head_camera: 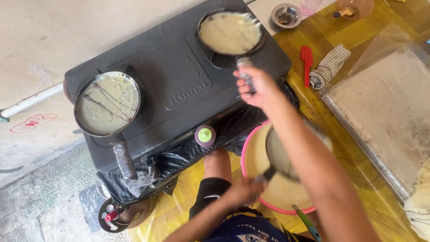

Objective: Cooking thin crepes by pouring batter into pans, swirling them to coat the surface, and stacking the finished products.

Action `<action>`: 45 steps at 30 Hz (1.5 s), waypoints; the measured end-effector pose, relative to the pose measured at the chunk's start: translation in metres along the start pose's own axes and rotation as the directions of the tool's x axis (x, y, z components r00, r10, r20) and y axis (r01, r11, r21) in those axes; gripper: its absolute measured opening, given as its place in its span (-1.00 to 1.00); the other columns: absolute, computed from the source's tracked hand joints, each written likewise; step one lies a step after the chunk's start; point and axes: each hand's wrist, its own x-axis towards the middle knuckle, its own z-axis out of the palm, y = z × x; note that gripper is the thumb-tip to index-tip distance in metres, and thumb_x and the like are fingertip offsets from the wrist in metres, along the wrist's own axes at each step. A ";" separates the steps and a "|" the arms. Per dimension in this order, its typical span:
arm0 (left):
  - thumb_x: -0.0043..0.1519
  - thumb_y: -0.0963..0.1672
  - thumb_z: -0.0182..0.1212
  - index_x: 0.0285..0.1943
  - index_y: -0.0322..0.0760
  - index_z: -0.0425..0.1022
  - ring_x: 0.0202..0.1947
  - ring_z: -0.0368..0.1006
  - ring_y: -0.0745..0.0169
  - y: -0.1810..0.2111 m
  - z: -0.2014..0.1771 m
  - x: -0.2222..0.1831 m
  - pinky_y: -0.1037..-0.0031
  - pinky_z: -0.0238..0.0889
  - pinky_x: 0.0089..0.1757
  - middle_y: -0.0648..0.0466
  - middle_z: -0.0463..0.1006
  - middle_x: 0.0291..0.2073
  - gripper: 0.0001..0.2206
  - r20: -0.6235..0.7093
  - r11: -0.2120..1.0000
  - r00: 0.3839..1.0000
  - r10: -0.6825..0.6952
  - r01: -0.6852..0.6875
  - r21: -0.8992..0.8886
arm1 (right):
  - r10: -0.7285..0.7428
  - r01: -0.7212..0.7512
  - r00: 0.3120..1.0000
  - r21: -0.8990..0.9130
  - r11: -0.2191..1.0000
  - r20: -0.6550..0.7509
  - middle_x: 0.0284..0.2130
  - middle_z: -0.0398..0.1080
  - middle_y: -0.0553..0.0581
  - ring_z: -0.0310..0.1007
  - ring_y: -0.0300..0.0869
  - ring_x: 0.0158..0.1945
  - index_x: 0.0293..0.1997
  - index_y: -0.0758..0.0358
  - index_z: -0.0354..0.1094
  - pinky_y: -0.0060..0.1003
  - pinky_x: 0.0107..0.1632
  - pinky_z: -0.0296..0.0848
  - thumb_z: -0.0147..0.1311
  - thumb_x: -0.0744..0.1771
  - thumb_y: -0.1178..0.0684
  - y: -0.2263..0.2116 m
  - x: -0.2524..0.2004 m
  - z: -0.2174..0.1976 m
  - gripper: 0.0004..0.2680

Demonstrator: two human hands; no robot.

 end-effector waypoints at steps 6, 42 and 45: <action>0.41 0.02 0.03 -0.23 -0.22 0.46 -0.68 0.37 0.32 0.122 -0.051 0.030 0.50 0.29 -0.59 0.08 0.48 -0.59 -0.70 -0.185 0.913 0.898 0.400 -0.408 -0.003 | -0.197 0.191 0.979 0.111 0.975 0.044 -0.66 0.24 -0.09 0.06 -0.42 -0.72 -0.05 0.17 0.40 -0.56 -0.65 -0.06 0.12 0.29 -0.09 -0.027 -0.152 -0.074 -0.76; 0.27 0.45 -0.47 0.21 -0.42 0.60 -0.72 0.34 0.57 0.104 -0.043 0.024 0.59 0.50 -0.35 0.35 0.35 -0.79 0.05 -0.350 0.823 0.919 -0.179 -0.055 -0.565 | -0.731 -0.947 -0.023 -0.218 0.234 -0.682 -0.07 0.37 0.10 0.47 -0.10 -0.28 0.50 0.19 0.03 -0.31 -0.50 0.48 0.06 0.31 0.08 0.251 -0.360 -0.510 -0.46; 0.27 0.53 -0.62 0.09 -0.47 0.54 -0.27 0.53 -0.13 0.037 -0.074 0.030 0.18 0.37 -0.19 -0.22 0.59 -0.30 0.16 -0.060 0.904 0.996 -0.064 0.032 -0.427 | -0.756 -0.978 -0.043 -0.126 0.164 -0.654 -0.11 0.38 0.01 0.40 -0.25 -0.34 0.54 0.14 0.00 -0.43 -0.56 0.36 0.04 0.33 0.00 0.252 -0.360 -0.523 -0.45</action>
